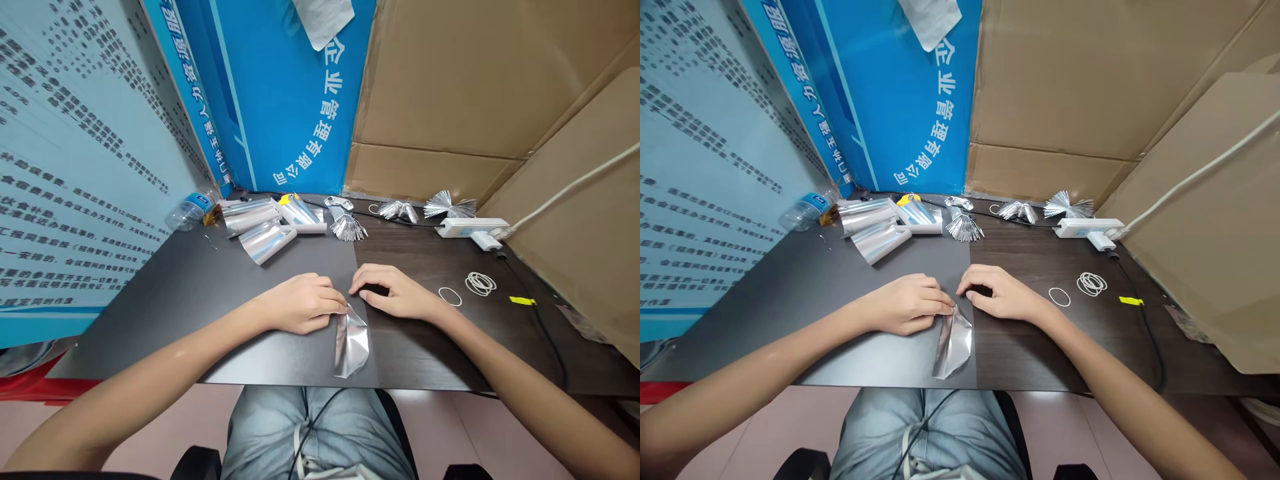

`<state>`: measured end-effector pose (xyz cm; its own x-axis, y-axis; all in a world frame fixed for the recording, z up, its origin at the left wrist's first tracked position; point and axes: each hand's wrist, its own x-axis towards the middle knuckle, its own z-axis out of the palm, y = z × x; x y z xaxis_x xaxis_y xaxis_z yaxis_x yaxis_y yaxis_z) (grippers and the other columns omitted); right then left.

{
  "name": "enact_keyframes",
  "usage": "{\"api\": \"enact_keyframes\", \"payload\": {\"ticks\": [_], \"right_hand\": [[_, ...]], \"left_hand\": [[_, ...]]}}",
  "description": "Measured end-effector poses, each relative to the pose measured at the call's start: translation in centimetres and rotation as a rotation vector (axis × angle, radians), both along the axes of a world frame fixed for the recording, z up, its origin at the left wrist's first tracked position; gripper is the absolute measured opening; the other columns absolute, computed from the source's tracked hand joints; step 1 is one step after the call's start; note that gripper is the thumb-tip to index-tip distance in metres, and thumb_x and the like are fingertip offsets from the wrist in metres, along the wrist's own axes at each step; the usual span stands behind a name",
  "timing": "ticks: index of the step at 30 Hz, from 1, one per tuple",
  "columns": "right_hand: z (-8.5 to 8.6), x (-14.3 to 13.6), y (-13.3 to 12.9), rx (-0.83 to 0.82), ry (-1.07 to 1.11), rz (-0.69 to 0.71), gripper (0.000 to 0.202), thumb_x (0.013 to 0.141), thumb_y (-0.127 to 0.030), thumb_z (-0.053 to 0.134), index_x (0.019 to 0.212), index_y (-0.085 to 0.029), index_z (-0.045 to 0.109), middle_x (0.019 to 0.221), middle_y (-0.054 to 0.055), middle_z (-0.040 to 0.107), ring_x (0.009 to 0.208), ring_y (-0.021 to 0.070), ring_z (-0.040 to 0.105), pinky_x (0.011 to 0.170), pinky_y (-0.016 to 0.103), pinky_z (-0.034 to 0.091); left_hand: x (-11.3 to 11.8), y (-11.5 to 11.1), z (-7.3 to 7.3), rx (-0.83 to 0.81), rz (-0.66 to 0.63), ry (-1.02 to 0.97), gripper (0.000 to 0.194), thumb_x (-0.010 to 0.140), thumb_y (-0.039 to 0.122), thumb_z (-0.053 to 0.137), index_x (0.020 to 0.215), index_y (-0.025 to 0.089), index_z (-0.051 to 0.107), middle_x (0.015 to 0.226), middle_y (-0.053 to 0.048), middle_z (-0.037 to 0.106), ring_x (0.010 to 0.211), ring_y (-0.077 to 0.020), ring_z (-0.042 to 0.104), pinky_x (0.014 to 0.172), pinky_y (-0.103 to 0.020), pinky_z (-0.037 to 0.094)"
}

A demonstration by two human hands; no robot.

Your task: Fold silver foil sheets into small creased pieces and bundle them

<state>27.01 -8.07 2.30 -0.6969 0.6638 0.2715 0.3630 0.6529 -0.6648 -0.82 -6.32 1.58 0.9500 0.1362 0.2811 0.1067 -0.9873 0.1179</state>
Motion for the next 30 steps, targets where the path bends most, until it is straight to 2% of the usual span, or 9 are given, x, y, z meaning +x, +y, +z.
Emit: {"api": "enact_keyframes", "payload": {"ticks": [6,11,17,24,30], "right_hand": [[-1.5,0.2,-0.2,0.082,0.023,0.079,0.021,0.098,-0.021,0.065,0.118,-0.023,0.072,0.114,0.008,0.07,0.106,0.0224,0.067,0.097,0.039,0.052],[-1.4,-0.3,-0.2,0.156,-0.047,0.069,0.014,0.099,-0.024,0.065,0.111,-0.022,0.074,0.11,0.009,0.073,0.103,0.0232,0.067,0.096,0.04,0.052],[-1.5,-0.4,-0.2,0.215,-0.09,0.082,0.019,0.101,-0.026,0.062,0.111,-0.023,0.078,0.111,0.01,0.074,0.102,0.0235,0.066,0.095,0.041,0.053],[-1.3,0.0,-0.2,0.217,-0.054,0.116,0.025,0.1,-0.025,0.066,0.123,-0.024,0.076,0.114,0.009,0.078,0.106,0.0235,0.069,0.098,0.042,0.055],[-1.5,-0.1,-0.5,0.289,-0.059,0.162,0.028,0.101,-0.022,0.064,0.125,-0.026,0.076,0.119,0.008,0.08,0.108,0.0244,0.073,0.098,0.044,0.056]], "left_hand": [[0.0,0.2,0.3,-0.002,0.013,-0.043,0.031,0.098,0.016,0.055,0.122,0.019,0.075,0.116,-0.011,0.076,0.099,-0.0236,0.068,0.087,-0.038,0.053],[0.0,0.3,0.0,-0.086,0.043,-0.05,0.03,0.101,0.022,0.055,0.122,0.022,0.076,0.115,-0.01,0.078,0.104,-0.0246,0.068,0.093,-0.038,0.052],[0.1,0.2,-0.5,-0.198,0.116,-0.106,0.026,0.105,0.032,0.056,0.116,0.022,0.077,0.114,-0.008,0.081,0.105,-0.0229,0.07,0.097,-0.036,0.051],[0.1,0.0,-0.7,-0.208,0.189,-0.085,0.028,0.103,0.043,0.062,0.115,0.022,0.077,0.114,-0.008,0.08,0.107,-0.0236,0.07,0.097,-0.036,0.05],[-0.2,-0.1,-0.7,-0.176,0.198,-0.061,0.028,0.105,0.041,0.061,0.116,0.021,0.078,0.115,-0.008,0.08,0.107,-0.0236,0.068,0.093,-0.036,0.049]]}}
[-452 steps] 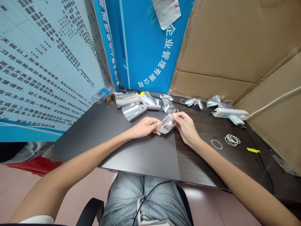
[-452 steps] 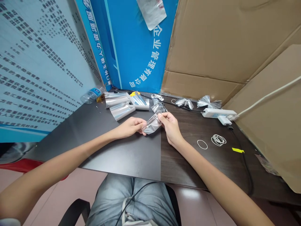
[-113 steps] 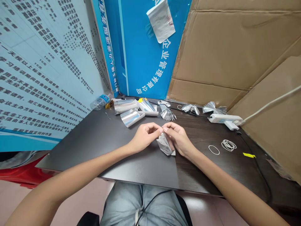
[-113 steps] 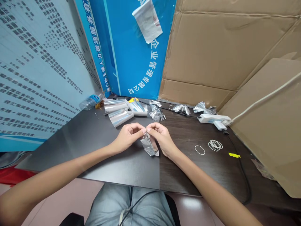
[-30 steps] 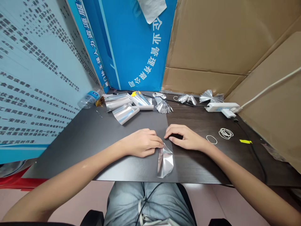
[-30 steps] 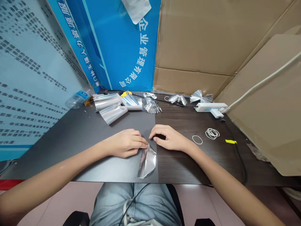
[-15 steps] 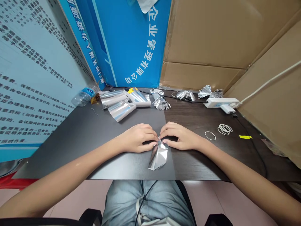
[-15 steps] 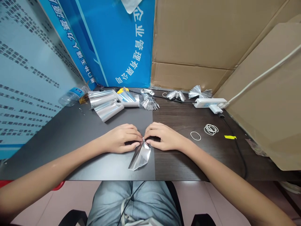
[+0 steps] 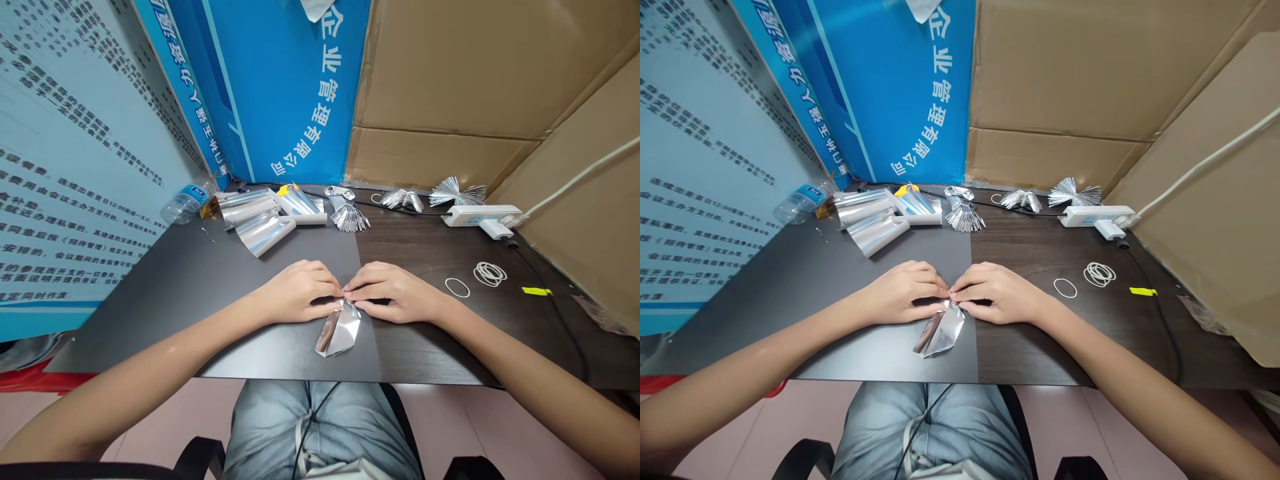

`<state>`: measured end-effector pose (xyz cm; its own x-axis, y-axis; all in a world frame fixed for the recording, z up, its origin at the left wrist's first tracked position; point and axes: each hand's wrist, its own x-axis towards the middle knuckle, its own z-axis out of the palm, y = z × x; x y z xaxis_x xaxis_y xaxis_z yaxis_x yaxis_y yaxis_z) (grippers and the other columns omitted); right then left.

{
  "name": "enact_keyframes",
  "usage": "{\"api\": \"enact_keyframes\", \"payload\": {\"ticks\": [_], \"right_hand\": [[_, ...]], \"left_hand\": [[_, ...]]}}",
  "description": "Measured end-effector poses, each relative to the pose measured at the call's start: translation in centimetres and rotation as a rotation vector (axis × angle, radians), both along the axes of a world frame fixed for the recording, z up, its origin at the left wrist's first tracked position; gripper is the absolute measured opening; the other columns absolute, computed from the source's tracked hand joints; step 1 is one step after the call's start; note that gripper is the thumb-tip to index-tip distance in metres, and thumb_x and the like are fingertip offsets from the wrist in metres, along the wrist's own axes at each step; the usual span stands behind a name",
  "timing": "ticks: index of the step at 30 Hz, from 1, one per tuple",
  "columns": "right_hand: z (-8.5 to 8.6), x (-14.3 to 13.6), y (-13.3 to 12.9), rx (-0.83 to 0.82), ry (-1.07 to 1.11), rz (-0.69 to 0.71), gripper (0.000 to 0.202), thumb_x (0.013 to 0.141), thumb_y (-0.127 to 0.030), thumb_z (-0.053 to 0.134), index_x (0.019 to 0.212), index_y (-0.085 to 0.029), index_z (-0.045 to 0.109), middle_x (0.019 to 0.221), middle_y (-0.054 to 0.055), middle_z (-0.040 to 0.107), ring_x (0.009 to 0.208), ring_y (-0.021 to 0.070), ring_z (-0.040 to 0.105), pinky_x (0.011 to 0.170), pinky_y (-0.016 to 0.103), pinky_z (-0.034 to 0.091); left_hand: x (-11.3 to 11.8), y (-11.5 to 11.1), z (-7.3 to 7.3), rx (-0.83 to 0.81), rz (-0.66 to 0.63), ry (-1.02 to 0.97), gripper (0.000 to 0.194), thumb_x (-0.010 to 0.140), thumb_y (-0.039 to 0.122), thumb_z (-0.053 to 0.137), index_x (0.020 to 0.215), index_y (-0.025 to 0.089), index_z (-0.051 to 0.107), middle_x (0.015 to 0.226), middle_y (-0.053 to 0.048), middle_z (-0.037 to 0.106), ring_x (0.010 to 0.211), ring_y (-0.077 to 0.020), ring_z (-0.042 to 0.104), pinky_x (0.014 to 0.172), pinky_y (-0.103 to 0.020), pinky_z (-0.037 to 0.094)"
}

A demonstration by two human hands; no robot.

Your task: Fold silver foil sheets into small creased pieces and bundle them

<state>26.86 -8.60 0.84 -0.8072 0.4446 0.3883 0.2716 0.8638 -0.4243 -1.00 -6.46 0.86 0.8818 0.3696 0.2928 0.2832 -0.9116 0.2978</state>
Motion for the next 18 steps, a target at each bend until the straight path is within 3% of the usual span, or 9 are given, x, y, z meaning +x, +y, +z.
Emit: {"api": "enact_keyframes", "payload": {"ticks": [7,18], "right_hand": [[-0.1,0.7,-0.8,-0.078,0.077,-0.062,0.032,0.1,-0.021,0.065,0.13,-0.026,0.074,0.117,0.008,0.08,0.107,0.0234,0.075,0.097,0.039,0.059],[-0.2,0.6,-1.4,-0.007,-0.065,-0.023,0.031,0.101,-0.023,0.062,0.131,-0.026,0.073,0.122,0.008,0.079,0.112,0.0258,0.071,0.101,0.046,0.052]], "left_hand": [[0.0,0.1,-0.2,-0.027,-0.019,-0.046,0.028,0.105,0.04,0.06,0.116,0.022,0.078,0.115,-0.009,0.08,0.106,-0.0235,0.069,0.095,-0.037,0.052],[0.1,0.1,-0.1,-0.035,-0.025,-0.059,0.027,0.104,0.038,0.062,0.118,0.021,0.079,0.114,-0.008,0.081,0.106,-0.0237,0.069,0.095,-0.038,0.055]]}}
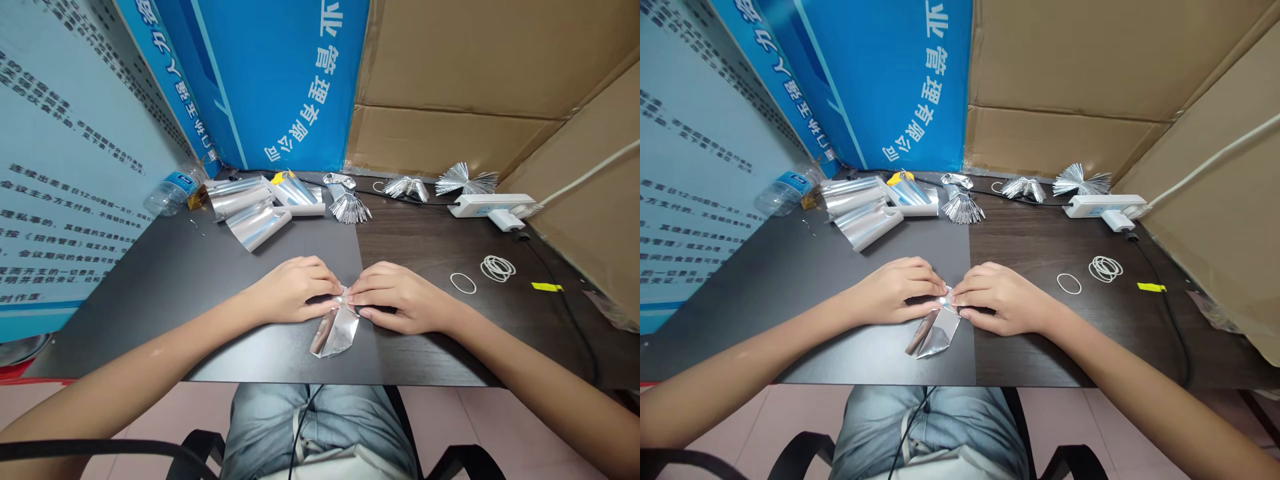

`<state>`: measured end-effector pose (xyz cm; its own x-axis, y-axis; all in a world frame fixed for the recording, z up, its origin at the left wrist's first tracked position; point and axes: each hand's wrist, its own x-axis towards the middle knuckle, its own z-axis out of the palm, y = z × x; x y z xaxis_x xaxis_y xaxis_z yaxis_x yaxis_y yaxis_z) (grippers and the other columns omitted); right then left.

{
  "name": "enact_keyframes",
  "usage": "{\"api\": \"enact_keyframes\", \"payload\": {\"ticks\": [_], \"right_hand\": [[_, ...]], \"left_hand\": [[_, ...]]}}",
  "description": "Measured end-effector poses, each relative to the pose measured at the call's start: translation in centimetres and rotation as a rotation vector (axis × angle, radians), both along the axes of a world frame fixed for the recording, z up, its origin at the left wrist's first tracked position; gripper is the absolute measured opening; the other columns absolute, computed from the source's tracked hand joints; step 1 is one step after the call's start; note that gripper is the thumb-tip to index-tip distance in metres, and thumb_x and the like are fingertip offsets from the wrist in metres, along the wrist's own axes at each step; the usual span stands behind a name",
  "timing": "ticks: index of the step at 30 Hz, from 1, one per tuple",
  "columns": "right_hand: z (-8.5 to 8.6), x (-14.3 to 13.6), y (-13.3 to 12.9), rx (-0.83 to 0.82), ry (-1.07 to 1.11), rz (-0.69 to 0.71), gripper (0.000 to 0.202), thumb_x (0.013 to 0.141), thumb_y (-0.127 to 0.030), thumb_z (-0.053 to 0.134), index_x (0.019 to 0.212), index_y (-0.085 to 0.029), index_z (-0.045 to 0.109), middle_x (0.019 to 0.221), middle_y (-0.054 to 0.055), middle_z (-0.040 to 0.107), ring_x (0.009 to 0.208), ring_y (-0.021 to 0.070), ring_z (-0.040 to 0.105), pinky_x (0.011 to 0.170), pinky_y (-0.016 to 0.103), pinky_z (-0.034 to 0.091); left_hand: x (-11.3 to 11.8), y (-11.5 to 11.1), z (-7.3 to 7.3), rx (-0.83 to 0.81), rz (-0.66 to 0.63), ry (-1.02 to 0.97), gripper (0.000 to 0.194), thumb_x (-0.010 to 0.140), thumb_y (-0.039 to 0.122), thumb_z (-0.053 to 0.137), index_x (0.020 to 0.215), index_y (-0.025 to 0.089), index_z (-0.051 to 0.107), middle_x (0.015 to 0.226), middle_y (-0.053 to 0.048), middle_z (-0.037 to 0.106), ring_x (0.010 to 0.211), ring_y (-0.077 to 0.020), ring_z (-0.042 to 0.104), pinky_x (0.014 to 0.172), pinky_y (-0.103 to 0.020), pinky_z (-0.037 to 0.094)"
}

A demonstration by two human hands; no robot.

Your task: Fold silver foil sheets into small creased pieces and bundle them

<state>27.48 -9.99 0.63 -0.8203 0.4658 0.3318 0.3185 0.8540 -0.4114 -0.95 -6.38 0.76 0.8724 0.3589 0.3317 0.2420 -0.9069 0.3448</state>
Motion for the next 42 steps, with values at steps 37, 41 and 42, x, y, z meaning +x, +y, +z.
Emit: {"api": "enact_keyframes", "payload": {"ticks": [37,41,42], "right_hand": [[-0.4,0.3,0.6,0.022,0.013,0.033,0.031,0.101,-0.024,0.065,0.131,-0.026,0.073,0.132,0.008,0.076,0.116,0.0257,0.066,0.104,0.048,0.05],[-0.4,0.3,0.6,0.02,0.014,0.039,0.031,0.101,-0.024,0.064,0.131,-0.026,0.073,0.133,0.007,0.076,0.116,0.0256,0.065,0.103,0.048,0.051],[-0.4,0.2,0.6,0.023,0.015,0.043,0.031,0.101,-0.023,0.064,0.131,-0.025,0.073,0.133,0.007,0.076,0.116,0.0256,0.065,0.103,0.047,0.051]], "left_hand": [[-1.7,-0.4,2.6,-0.268,-0.079,0.217,0.07,0.089,0.055,0.079,0.147,0.021,0.06,0.15,-0.015,0.06,0.142,-0.0334,0.053,0.121,-0.045,0.038],[-1.9,-0.5,2.7,-0.276,-0.085,0.266,0.076,0.089,0.058,0.077,0.152,0.023,0.054,0.157,-0.014,0.054,0.145,-0.0334,0.05,0.122,-0.045,0.036],[-1.9,-0.5,2.8,-0.277,-0.085,0.282,0.077,0.089,0.058,0.077,0.153,0.023,0.052,0.158,-0.013,0.052,0.146,-0.0333,0.049,0.122,-0.045,0.036]]}}
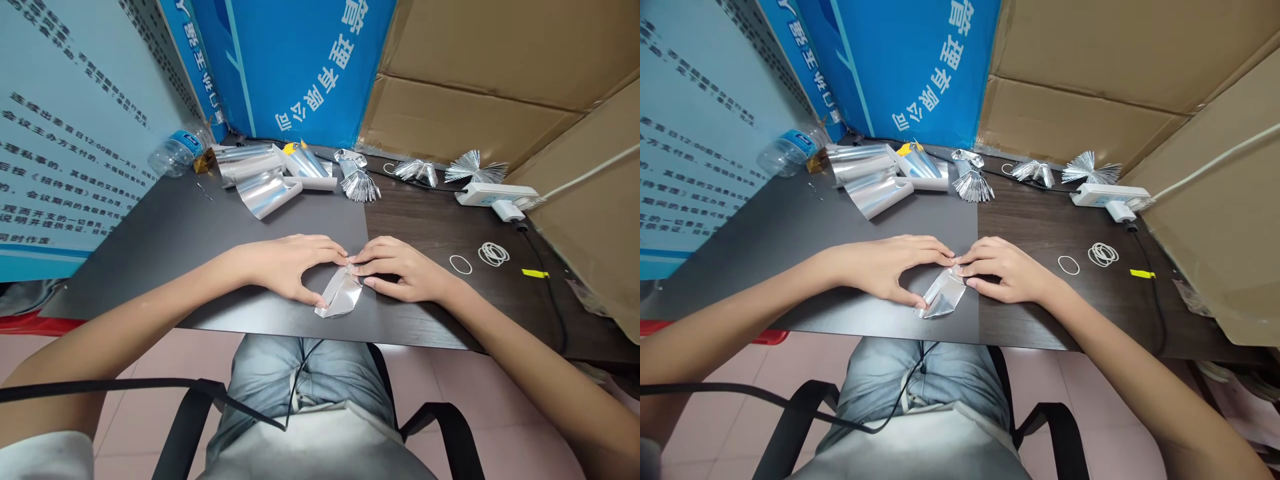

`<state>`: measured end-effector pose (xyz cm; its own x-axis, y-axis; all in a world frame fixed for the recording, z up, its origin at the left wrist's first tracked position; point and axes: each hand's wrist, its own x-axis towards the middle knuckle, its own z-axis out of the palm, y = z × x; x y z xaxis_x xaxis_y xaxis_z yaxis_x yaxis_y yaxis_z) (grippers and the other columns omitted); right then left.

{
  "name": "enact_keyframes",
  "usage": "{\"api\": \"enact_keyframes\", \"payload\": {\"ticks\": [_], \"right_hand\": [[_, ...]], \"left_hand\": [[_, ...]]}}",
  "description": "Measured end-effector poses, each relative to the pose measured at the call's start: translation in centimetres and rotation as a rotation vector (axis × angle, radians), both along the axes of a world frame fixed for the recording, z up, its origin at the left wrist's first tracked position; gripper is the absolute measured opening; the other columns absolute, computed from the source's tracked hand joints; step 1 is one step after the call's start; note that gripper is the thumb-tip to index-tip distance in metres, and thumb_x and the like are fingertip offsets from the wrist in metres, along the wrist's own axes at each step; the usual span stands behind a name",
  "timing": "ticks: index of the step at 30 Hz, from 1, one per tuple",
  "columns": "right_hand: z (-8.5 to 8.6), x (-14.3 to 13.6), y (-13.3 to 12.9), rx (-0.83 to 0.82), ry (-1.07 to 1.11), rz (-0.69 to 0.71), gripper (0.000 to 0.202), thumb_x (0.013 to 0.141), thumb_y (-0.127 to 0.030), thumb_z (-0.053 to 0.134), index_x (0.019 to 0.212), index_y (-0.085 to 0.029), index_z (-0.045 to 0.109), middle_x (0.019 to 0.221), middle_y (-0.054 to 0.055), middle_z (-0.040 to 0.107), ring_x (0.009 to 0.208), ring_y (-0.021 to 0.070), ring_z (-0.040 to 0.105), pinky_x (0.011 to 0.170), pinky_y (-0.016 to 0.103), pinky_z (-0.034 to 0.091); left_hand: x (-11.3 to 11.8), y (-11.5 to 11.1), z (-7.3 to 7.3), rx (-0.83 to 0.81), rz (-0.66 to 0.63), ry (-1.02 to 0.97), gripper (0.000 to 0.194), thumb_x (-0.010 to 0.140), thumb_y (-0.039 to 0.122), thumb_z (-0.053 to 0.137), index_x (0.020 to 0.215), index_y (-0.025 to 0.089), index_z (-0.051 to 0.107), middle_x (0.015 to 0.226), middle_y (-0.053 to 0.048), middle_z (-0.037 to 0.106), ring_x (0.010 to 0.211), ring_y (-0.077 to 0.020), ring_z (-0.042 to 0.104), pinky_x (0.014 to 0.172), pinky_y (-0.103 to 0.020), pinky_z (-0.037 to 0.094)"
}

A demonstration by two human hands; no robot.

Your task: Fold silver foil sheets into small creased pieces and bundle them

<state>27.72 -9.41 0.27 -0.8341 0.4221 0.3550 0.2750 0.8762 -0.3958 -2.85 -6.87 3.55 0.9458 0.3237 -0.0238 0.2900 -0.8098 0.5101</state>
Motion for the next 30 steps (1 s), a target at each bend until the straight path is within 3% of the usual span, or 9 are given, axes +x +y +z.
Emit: {"api": "enact_keyframes", "payload": {"ticks": [10,15,19,22,26,30], "right_hand": [[0.2,-0.1,-0.2,-0.001,-0.014,-0.017,0.03,0.102,-0.026,0.064,0.13,-0.026,0.073,0.135,0.008,0.074,0.119,0.0263,0.065,0.105,0.049,0.05],[1.1,-1.2,-1.0,-0.167,0.017,-0.183,0.022,0.105,-0.031,0.061,0.113,-0.027,0.08,0.124,0.007,0.078,0.113,0.0244,0.069,0.102,0.045,0.053],[1.3,-2.4,-2.7,-0.221,0.024,-0.371,0.023,0.103,-0.038,0.064,0.114,-0.026,0.079,0.128,0.008,0.075,0.118,0.0253,0.068,0.106,0.045,0.054],[1.0,-2.7,-4.5,-0.184,-0.036,-0.409,0.04,0.101,-0.048,0.067,0.133,-0.025,0.072,0.141,0.01,0.069,0.133,0.0298,0.062,0.115,0.051,0.048],[0.8,-2.6,-6.6,-0.183,-0.159,-0.436,0.074,0.097,-0.064,0.065,0.158,-0.026,0.049,0.163,0.012,0.051,0.152,0.0356,0.045,0.126,0.061,0.033],[0.9,-2.3,-7.3,-0.23,-0.234,-0.403,0.1,0.089,-0.078,0.064,0.168,-0.027,0.03,0.172,0.012,0.037,0.159,0.0383,0.032,0.129,0.067,0.021]], "left_hand": [[-0.1,-0.5,0.4,0.013,0.026,0.084,0.081,0.092,0.06,0.071,0.159,0.023,0.044,0.165,-0.013,0.046,0.155,-0.0346,0.038,0.126,-0.051,0.028],[0.4,-3.7,-0.5,0.067,0.195,0.155,0.073,0.101,0.06,0.055,0.163,0.026,0.038,0.171,-0.009,0.038,0.161,-0.0344,0.028,0.129,-0.06,0.021],[1.3,-6.8,-1.8,0.21,0.342,0.137,0.073,0.106,0.057,0.041,0.167,0.017,0.03,0.175,-0.012,0.028,0.163,-0.0353,0.021,0.127,-0.061,0.025],[1.5,-7.7,-2.2,0.251,0.37,0.147,0.073,0.107,0.057,0.037,0.167,0.015,0.029,0.174,-0.013,0.03,0.163,-0.0358,0.023,0.126,-0.06,0.029],[1.3,-7.3,-2.3,0.261,0.339,0.156,0.073,0.109,0.059,0.032,0.169,0.019,0.025,0.175,-0.012,0.029,0.162,-0.0356,0.024,0.125,-0.058,0.03],[1.0,-6.9,-2.2,0.267,0.315,0.194,0.073,0.11,0.061,0.028,0.17,0.021,0.022,0.176,-0.011,0.025,0.163,-0.0356,0.023,0.124,-0.056,0.031]]}}
